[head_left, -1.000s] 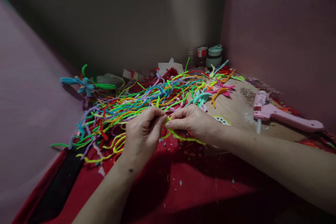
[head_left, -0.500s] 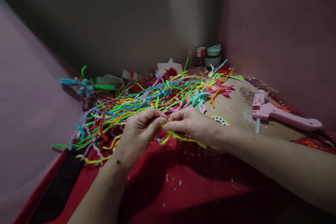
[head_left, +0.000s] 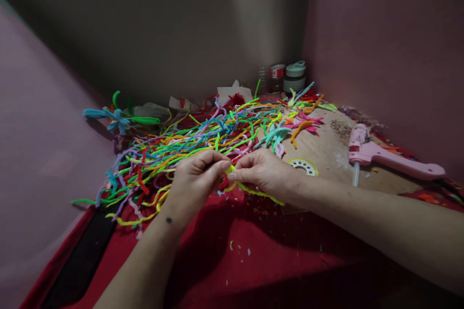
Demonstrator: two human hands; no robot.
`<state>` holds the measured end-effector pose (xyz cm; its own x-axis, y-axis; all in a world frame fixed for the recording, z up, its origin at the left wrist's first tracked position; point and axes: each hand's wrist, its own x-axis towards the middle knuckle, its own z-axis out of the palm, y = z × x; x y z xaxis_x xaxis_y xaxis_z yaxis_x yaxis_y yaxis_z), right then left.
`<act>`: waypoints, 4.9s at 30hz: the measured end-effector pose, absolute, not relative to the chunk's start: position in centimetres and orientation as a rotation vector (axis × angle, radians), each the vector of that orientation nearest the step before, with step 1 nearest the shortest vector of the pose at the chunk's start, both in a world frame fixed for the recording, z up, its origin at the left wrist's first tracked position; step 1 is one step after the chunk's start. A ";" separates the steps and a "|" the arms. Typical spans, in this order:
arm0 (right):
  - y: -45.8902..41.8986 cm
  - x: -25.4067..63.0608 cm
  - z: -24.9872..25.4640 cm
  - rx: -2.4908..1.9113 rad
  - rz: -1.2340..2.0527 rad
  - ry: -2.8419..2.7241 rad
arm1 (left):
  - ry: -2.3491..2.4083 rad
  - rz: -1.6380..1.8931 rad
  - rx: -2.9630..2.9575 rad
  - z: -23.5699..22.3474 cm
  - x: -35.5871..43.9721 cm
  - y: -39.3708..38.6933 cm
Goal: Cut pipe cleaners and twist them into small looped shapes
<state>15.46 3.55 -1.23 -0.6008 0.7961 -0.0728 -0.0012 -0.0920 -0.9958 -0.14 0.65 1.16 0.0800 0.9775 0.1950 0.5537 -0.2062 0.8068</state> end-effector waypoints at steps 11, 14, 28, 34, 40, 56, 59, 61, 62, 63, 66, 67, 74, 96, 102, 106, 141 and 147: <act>3.5 15.4 -1.5 -0.932 1.579 -1.678 | 1.500 0.940 1.793 1.2 0.1 0.8; 3.5 15.3 -1.6 -0.951 1.578 -1.688 | 1.492 1.045 2.076 0.9 0.0 0.6; 3.9 15.3 -2.3 -0.824 1.784 -1.570 | 1.756 1.026 2.092 0.8 0.2 0.8; 4.1 15.4 -2.2 -0.775 1.862 -1.422 | 1.764 1.026 1.842 1.4 0.1 1.0; 4.2 15.2 -2.6 -0.822 1.703 -1.431 | 1.455 0.956 1.475 1.3 0.0 1.2; 4.0 15.1 -2.7 -0.963 1.598 -1.498 | 1.467 1.063 1.461 0.5 1.4 1.0; 4.0 15.1 -2.7 -0.962 1.631 -1.474 | 1.473 1.059 1.466 0.5 1.4 1.0; 4.0 15.2 -2.5 -0.918 1.631 -1.501 | 1.476 1.061 1.448 0.6 1.2 1.1; 4.1 15.3 -2.4 -0.884 1.629 -1.512 | 1.474 1.058 1.440 0.7 1.0 1.1; 4.1 15.4 -2.3 -0.852 1.630 -1.517 | 1.468 1.052 1.431 0.7 0.9 1.2; 4.2 15.4 -2.1 -0.837 1.644 -1.476 | 1.418 1.020 1.384 0.9 0.4 1.2; 4.1 15.4 -2.0 -0.852 1.655 -1.447 | 1.396 1.018 1.360 0.9 0.3 1.3; 4.2 15.2 -2.3 -0.879 1.638 -1.356 | 1.403 0.972 1.333 0.9 0.3 1.4; 3.7 15.2 -2.7 -0.886 1.501 -1.412 | 1.401 0.962 1.239 -0.1 1.5 1.2; 4.0 14.8 -3.3 -0.833 1.772 -1.186 | 1.494 0.883 1.384 0.4 1.4 1.0; 4.1 14.7 -3.3 -0.775 1.865 -1.132 | 1.475 0.853 1.439 0.7 1.1 1.1; 3.2 14.9 -2.2 -0.806 1.755 -1.366 | 1.489 1.284 1.935 0.4 0.2 1.0; 3.4 15.1 -2.5 -0.793 1.695 -1.407 | 1.376 1.005 1.409 0.9 0.3 1.2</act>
<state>15.05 3.38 -2.53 -0.5016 0.8650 0.0148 -0.1741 -0.0842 -0.9811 0.27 1.18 0.91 0.0513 0.9980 -0.0367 0.2691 0.0216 0.9629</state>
